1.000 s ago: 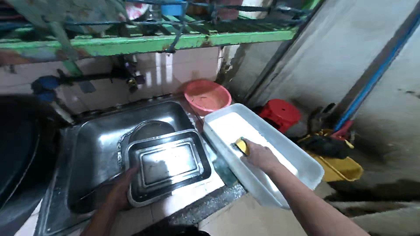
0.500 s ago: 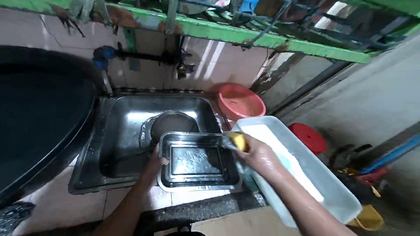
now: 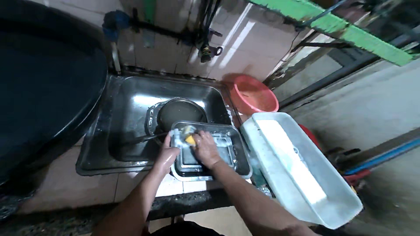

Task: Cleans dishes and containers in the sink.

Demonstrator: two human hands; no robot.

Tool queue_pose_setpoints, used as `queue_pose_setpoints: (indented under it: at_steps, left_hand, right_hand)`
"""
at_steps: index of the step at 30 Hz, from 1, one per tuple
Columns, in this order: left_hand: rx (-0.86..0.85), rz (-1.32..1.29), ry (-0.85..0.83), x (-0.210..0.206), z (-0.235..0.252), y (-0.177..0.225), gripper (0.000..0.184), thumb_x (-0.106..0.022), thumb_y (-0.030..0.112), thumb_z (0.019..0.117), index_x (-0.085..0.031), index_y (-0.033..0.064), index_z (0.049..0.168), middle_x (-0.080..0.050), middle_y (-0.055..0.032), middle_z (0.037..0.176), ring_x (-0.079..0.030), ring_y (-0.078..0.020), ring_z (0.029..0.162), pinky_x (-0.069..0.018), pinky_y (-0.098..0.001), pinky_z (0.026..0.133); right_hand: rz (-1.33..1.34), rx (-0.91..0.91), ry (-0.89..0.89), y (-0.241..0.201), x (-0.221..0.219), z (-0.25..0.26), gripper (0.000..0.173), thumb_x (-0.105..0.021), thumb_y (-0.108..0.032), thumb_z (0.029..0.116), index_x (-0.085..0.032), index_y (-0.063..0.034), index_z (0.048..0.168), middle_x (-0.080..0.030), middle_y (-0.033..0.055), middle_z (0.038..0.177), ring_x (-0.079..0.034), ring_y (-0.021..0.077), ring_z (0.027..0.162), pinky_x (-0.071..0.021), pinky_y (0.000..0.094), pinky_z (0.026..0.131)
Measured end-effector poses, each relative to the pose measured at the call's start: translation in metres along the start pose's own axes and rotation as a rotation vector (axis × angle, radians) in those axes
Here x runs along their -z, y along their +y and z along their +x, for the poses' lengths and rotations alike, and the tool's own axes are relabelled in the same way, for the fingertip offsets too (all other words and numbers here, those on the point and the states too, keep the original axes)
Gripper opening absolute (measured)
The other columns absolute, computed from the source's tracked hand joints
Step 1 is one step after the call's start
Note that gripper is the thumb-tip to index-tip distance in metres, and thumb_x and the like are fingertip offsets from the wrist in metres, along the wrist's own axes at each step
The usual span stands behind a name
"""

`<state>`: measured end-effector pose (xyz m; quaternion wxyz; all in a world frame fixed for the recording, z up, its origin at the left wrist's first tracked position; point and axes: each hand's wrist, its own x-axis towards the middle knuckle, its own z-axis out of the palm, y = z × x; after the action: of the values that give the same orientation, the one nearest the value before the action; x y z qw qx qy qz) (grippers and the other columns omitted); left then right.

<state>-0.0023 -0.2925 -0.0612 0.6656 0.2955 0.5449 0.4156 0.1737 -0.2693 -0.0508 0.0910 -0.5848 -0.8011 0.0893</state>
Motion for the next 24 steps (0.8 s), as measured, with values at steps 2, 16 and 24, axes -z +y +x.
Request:
queue_pose_setpoints:
  at_steps: [2, 16, 24]
  left_hand:
    - [0.029, 0.006, 0.000, -0.001, 0.000, 0.003, 0.089, -0.056, -0.012, 0.0863, -0.025, 0.0213, 0.162, -0.055, -0.0194, 0.143, -0.060, -0.0310, 0.120, -0.0540, -0.0500, 0.093]
    - [0.035, 0.053, 0.010, -0.001, 0.005, 0.003, 0.092, -0.057, -0.011, 0.0832, -0.025, 0.0200, 0.163, -0.054, -0.0197, 0.144, -0.061, -0.0311, 0.119, -0.0544, -0.0499, 0.093]
    - [0.056, 0.010, 0.008, -0.002, 0.010, 0.002, 0.094, -0.059, -0.012, 0.0838, -0.025, 0.0257, 0.163, -0.056, -0.0184, 0.141, -0.063, -0.0316, 0.115, -0.0557, -0.0510, 0.089]
  right_hand:
    - [-0.062, -0.193, -0.059, 0.033, 0.017, -0.007, 0.037, -0.074, -0.016, 0.0897, -0.070, -0.0027, 0.124, -0.061, 0.0247, 0.135, -0.055, 0.0454, 0.128, -0.0445, 0.0621, 0.108]
    - [-0.062, -0.220, -0.153, 0.004, 0.010, 0.019, 0.036, -0.069, -0.014, 0.0927, -0.067, -0.0036, 0.127, -0.061, 0.0228, 0.136, -0.054, 0.0427, 0.130, -0.0438, 0.0591, 0.109]
    - [-0.053, -0.494, -0.107, 0.020, 0.017, 0.018, 0.043, -0.070, -0.018, 0.0930, -0.062, 0.0055, 0.128, -0.057, 0.0296, 0.136, -0.053, 0.0475, 0.130, -0.0443, 0.0620, 0.107]
